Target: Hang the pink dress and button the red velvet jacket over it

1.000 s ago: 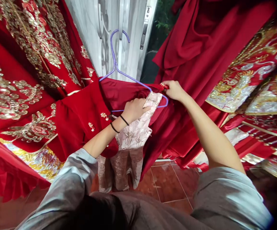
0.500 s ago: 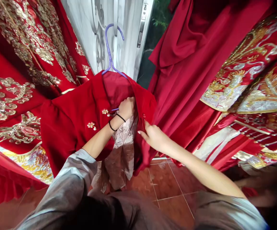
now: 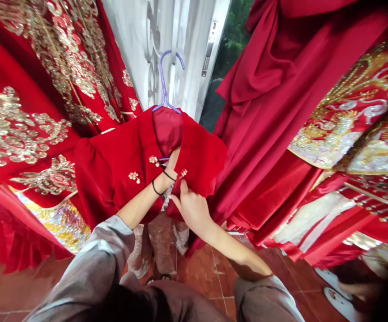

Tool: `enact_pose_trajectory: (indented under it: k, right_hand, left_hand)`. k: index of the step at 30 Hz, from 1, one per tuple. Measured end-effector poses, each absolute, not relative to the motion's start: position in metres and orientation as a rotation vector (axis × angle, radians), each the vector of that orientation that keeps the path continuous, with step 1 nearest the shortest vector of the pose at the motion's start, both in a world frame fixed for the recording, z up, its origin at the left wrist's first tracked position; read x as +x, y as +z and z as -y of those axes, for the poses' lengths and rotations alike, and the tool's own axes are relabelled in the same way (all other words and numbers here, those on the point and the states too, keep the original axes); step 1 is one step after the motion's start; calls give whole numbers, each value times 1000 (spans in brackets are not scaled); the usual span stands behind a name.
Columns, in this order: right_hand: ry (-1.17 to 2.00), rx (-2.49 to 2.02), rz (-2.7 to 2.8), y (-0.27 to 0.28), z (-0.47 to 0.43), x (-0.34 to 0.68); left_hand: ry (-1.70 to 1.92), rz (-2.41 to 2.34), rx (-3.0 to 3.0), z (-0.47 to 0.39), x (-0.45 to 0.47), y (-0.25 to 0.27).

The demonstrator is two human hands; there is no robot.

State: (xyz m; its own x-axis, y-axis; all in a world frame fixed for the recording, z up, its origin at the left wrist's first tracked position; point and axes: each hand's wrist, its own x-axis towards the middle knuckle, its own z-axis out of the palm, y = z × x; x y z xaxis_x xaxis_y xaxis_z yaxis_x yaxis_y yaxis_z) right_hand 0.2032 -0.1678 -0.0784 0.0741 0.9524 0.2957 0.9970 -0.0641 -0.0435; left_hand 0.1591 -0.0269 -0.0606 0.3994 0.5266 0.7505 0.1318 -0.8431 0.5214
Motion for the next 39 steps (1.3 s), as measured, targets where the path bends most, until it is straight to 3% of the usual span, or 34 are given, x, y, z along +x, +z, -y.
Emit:
enact_pose_trajectory:
  k: [4,7,9,13,16,21,25,27,32,39]
  right_hand:
    - [-200,-1752,1812,-68,177,239]
    - [-464,-1432,1525,-53,160,281]
    - [-662,-1354,1480,-43,134,308]
    - [-618,-1454,1732,-34,82,344]
    - [-521,-1563,1697,-37,66,348]
    - [-717,-1606,1488,-48,85,319]
    - [-836,-1481,1297,-73,113,266]
    - [-697,-1474,1363,-87,118,240]
    - [-258,-1659,1387,-107,106,219]
    - [-97,-1452,1464,-118,118,223]
  left_hand:
    - [1868,-681,2510,44,126,-65]
    - [2537,-763,2405,60,72,-57]
    - [2733,-914,2218,62,33,-44]
    - [2296,-1624,2192,37,-16,-29]
    - [1962,-1820,2114,10,-15,-48]
    - [1865,-1861,1962,6,17,-102]
    - [2233,-1959,1769,43,39,-129]
    - [2204,-2030,1817,58,46,-134]
    - [1587,-1941,2033,62,48,-131]
    - [1531,-1663,2163,81,52,-139]
